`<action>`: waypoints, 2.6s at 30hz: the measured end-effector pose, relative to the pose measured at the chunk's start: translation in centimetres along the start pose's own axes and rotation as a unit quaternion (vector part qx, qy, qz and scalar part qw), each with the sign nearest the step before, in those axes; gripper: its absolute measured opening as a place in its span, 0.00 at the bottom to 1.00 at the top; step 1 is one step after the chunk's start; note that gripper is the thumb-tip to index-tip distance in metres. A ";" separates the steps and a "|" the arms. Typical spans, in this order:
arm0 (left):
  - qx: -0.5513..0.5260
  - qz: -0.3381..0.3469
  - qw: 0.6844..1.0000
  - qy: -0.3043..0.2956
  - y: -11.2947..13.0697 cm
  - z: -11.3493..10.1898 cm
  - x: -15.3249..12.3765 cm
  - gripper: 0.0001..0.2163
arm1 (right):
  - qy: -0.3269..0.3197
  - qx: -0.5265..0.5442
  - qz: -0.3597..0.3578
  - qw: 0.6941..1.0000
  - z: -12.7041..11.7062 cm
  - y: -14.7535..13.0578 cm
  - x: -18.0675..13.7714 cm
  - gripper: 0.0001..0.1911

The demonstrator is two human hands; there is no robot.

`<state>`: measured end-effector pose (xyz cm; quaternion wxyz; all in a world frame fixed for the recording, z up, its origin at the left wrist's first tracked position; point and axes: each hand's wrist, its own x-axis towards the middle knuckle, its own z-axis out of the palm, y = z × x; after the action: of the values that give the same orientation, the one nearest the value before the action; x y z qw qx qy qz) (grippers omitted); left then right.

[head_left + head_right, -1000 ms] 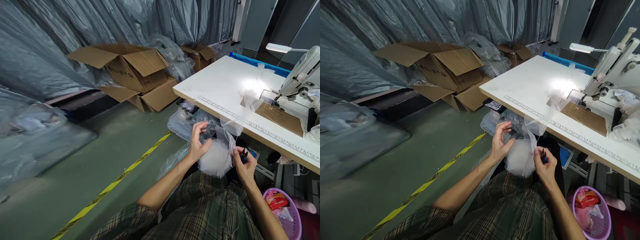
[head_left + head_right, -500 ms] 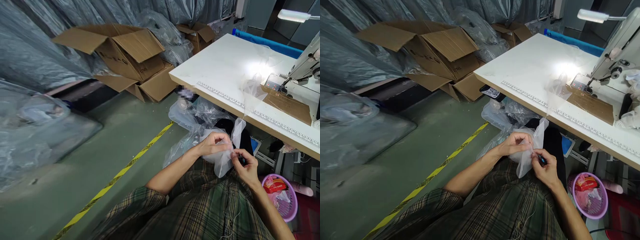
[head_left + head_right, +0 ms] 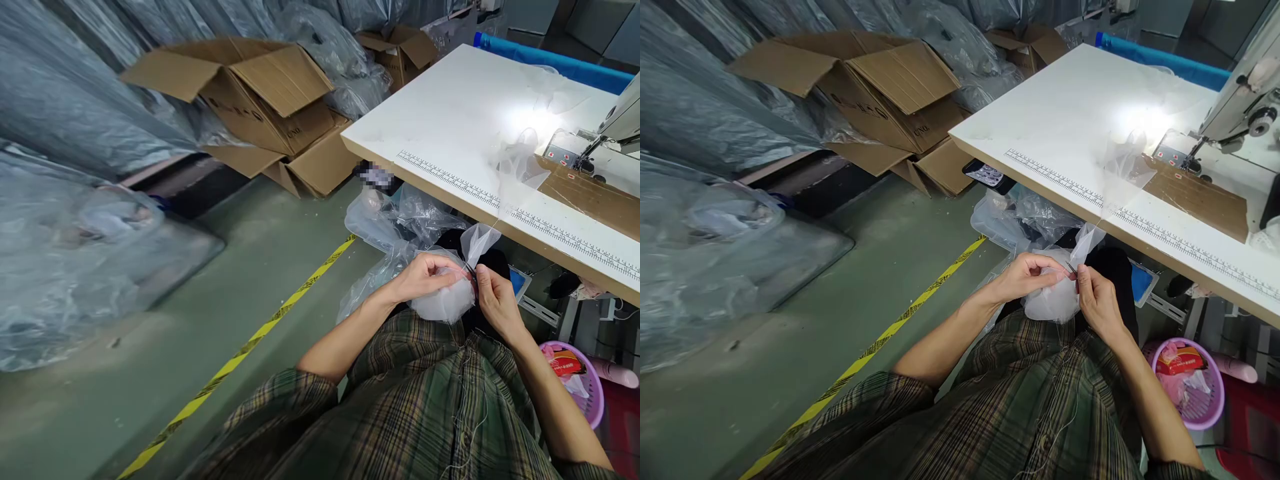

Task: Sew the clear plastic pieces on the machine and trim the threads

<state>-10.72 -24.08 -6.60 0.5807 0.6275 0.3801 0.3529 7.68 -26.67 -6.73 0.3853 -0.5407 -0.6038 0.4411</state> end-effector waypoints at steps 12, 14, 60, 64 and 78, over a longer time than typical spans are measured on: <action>-0.028 -0.010 0.999 0.023 0.5 0.2 0.2 0.13 | -0.001 -0.013 -0.002 1.000 -0.1 0.4 -0.8 0.33; -0.024 -0.011 0.999 0.021 0.5 0.3 0.3 0.13 | -0.003 -0.021 -0.019 1.000 0.1 0.2 -0.7 0.32; 0.286 0.278 0.908 0.131 1.5 0.7 1.7 0.13 | 0.095 0.002 -0.082 0.992 -1.2 -2.8 -1.0 0.11; 0.137 0.219 0.966 -0.028 0.8 -0.1 2.6 0.21 | 0.037 0.004 -0.128 0.991 -1.3 -3.2 -2.7 0.09; -0.054 -0.070 0.996 -0.014 0.7 0.3 1.8 0.19 | 0.019 -0.038 -0.030 0.999 -2.0 0.9 -0.7 0.31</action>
<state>-9.57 -22.61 -5.93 0.6424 0.5716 0.3954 0.3228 9.93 -27.12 -6.93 0.3888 -0.5450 -0.6288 0.3954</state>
